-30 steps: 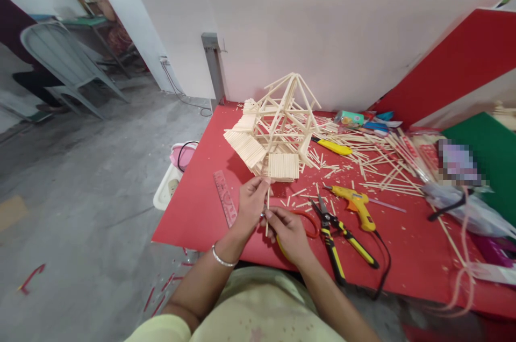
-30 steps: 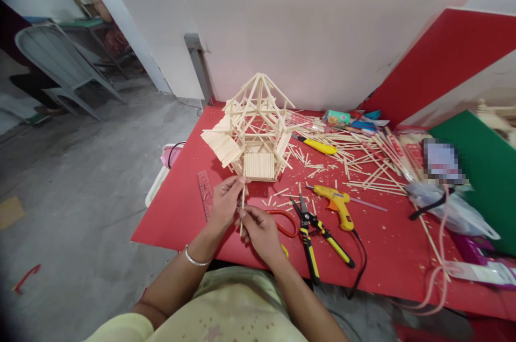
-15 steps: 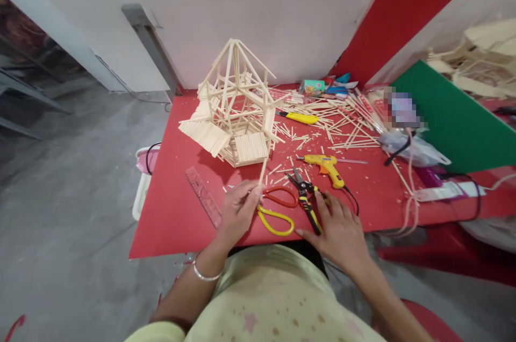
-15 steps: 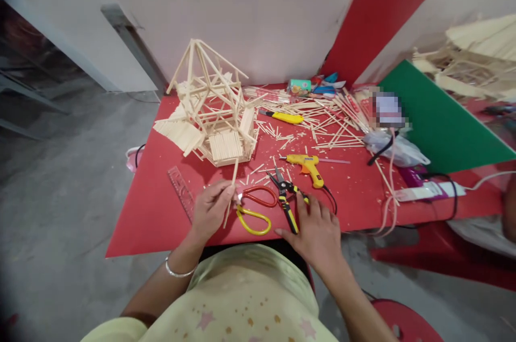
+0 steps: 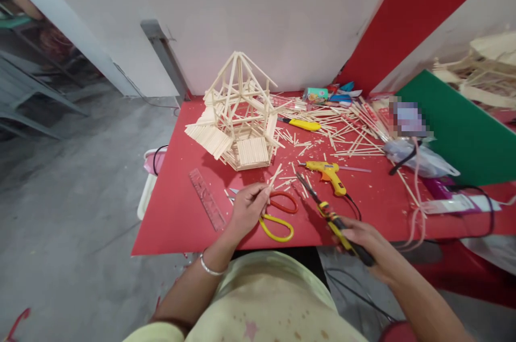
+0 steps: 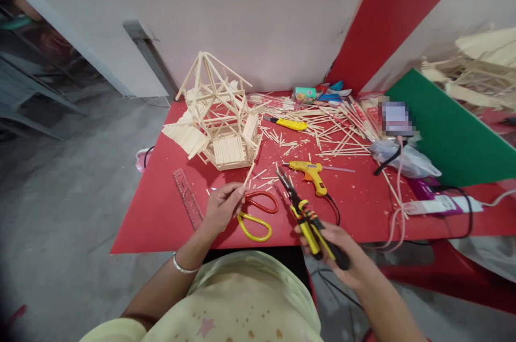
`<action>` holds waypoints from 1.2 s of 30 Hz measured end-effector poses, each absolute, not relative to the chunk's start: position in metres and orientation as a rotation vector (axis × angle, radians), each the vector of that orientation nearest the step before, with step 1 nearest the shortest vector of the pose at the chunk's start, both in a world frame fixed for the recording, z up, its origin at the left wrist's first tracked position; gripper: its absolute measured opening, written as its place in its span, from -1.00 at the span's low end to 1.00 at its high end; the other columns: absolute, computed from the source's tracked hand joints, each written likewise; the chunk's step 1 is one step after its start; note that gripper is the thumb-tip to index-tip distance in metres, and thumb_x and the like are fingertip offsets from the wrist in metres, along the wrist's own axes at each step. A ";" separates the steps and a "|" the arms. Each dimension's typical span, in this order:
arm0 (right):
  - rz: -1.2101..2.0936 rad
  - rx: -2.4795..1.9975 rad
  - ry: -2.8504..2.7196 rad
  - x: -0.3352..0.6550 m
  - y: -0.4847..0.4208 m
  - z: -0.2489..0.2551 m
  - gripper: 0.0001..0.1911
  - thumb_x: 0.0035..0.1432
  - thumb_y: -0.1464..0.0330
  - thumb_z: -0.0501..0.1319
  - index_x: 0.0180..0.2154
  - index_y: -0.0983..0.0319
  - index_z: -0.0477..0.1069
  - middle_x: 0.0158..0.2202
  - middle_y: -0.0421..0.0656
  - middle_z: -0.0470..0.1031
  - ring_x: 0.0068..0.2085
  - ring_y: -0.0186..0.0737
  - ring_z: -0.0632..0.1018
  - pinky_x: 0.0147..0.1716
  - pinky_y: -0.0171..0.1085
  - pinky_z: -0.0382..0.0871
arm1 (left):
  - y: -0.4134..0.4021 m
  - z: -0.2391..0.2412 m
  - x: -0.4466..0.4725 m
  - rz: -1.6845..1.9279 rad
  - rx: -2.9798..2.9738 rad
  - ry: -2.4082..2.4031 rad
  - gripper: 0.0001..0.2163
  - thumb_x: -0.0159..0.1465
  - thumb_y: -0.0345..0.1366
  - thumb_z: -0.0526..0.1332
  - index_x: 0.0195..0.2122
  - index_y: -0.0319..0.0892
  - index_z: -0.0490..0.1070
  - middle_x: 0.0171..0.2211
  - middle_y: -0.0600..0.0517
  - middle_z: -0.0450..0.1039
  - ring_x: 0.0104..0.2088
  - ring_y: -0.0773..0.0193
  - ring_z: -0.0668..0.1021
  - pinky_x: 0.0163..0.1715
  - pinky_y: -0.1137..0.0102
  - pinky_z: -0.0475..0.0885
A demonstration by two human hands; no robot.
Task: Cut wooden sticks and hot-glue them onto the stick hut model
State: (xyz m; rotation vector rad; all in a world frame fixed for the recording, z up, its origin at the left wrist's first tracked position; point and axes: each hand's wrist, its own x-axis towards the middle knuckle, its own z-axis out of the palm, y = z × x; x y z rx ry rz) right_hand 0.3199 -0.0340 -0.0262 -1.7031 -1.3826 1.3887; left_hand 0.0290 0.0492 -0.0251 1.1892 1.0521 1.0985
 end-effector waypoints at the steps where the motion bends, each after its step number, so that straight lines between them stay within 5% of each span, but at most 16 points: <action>1: 1.473 -1.632 -1.280 0.315 -0.038 -0.022 -0.33 0.28 -0.01 -0.15 -0.03 0.25 0.55 -0.22 0.12 0.58 -0.23 0.00 0.60 -0.19 -0.07 0.43 | 0.050 -0.025 0.030 1.094 1.184 1.053 -0.68 0.34 -0.06 0.20 -0.42 -0.19 0.47 -0.62 0.13 0.29 -0.66 0.46 0.31 -0.65 0.52 0.22; 6: 1.541 -1.481 -1.323 0.275 -0.050 -0.012 -0.53 0.12 0.12 0.14 -0.06 0.23 0.56 -0.21 0.11 0.58 -0.13 0.04 0.59 -0.07 0.01 0.40 | 0.053 -0.018 0.038 1.071 1.194 1.048 -0.69 0.34 -0.05 0.21 -0.39 -0.19 0.48 -0.63 0.14 0.29 -0.66 0.46 0.32 -0.65 0.52 0.21; 9: 1.429 -1.479 -1.532 0.260 -0.045 -0.012 -0.49 0.01 0.22 0.24 0.03 0.16 0.51 -0.12 0.03 0.59 -0.06 0.09 0.57 -0.03 0.03 0.43 | 0.054 -0.013 0.039 1.071 1.184 1.041 -0.70 0.31 -0.04 0.23 -0.32 -0.19 0.52 -0.60 0.13 0.32 -0.66 0.46 0.31 -0.65 0.52 0.20; 13: 1.055 -1.599 -1.803 0.259 -0.028 -0.010 -0.31 0.01 0.34 0.19 0.24 0.17 0.31 0.13 0.03 0.47 0.14 0.09 0.47 0.15 0.05 0.34 | 0.053 -0.012 0.038 1.069 1.215 1.046 -0.70 0.33 -0.05 0.21 -0.32 -0.20 0.52 -0.61 0.14 0.29 -0.66 0.46 0.29 -0.64 0.52 0.19; 18: 0.860 -1.672 -2.010 0.259 -0.012 -0.012 -0.22 0.02 0.44 0.10 0.32 0.24 0.10 0.20 0.09 0.35 0.21 0.03 0.40 0.22 0.06 0.26 | 0.051 -0.015 0.035 1.071 1.313 1.062 -0.70 0.35 -0.07 0.20 -0.36 -0.20 0.49 -0.58 0.13 0.31 -0.63 0.45 0.30 -0.60 0.51 0.20; 36: 0.642 -1.663 -2.165 0.248 0.002 -0.012 -0.39 0.05 0.41 0.15 0.19 0.29 0.22 0.04 0.13 0.44 0.06 0.11 0.49 0.04 0.04 0.39 | 0.052 -0.008 0.026 1.082 1.802 1.010 -0.77 0.36 -0.24 0.19 -0.40 -0.19 0.52 -0.50 0.00 0.47 -0.47 0.29 0.46 -0.42 0.42 0.31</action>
